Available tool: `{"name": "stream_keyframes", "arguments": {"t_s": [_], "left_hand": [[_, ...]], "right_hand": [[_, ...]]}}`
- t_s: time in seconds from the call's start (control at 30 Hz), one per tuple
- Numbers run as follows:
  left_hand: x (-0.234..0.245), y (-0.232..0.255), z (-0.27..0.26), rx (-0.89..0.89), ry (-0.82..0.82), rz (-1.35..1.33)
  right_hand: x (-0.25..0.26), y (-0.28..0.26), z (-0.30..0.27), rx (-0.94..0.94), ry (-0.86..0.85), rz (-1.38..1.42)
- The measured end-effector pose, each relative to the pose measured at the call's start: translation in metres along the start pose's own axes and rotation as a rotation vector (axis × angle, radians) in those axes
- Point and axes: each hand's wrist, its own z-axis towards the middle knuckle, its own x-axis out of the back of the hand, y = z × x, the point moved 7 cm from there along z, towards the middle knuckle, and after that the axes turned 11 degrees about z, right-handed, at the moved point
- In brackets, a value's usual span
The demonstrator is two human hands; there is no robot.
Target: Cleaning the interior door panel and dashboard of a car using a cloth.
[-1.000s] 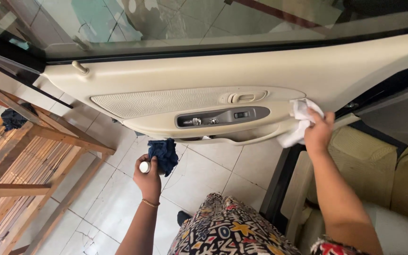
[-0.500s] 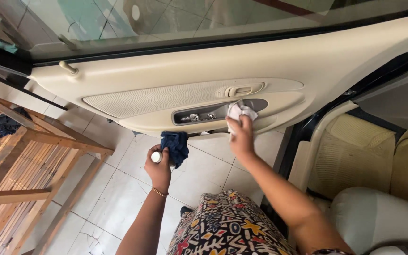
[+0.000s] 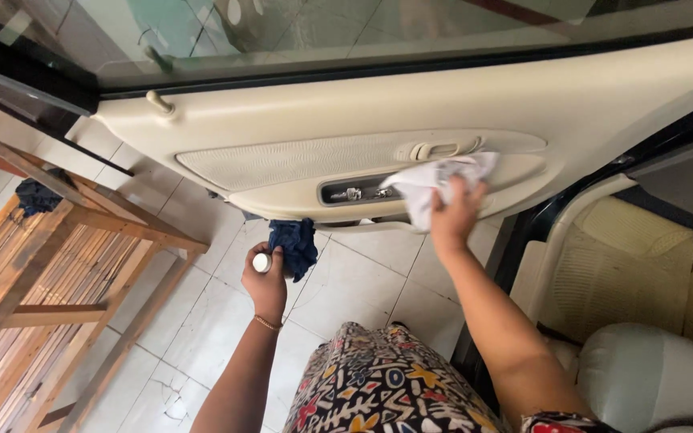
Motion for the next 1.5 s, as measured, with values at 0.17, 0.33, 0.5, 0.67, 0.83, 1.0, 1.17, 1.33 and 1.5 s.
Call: {"name": "stream_keyframes", "arguments": {"t_s": [0.17, 0.33, 0.5, 0.67, 0.83, 1.0, 1.17, 1.33, 1.5], "left_hand": [[0.006, 0.001, 0.014, -0.037, 0.050, -0.035], [0.012, -0.006, 0.027, -0.061, 0.060, -0.033], [0.028, -0.001, 0.025, -0.056, 0.095, -0.056], [0.043, -0.005, 0.027, 0.008, 0.087, -0.005], [0.041, -0.014, 0.033, -0.009, 0.113, -0.046], [0.034, -0.007, 0.043, -0.044, 0.123, -0.027], [0.029, -0.008, 0.038, -0.035, 0.075, -0.093], [0.034, 0.000, 0.030, -0.030, 0.050, -0.032], [0.034, -0.006, 0.031, -0.022, 0.061, -0.030]], "right_hand": [[-0.043, -0.058, -0.005, -0.090, -0.364, -0.106], [-0.017, -0.046, 0.034, 0.128, 0.010, 0.358], [-0.031, -0.036, 0.026, -0.272, 0.349, 1.115], [-0.082, -0.065, 0.000, 0.074, 0.209, 0.144], [-0.076, -0.060, 0.006, 0.283, -0.126, 0.018], [-0.039, -0.081, 0.018, 0.449, -0.212, 0.028], [-0.051, -0.093, 0.017, 0.156, 0.259, 0.286], [-0.090, -0.097, -0.002, 0.358, 0.049, 0.046], [-0.098, -0.133, -0.013, 0.697, -0.368, -0.145]]}}
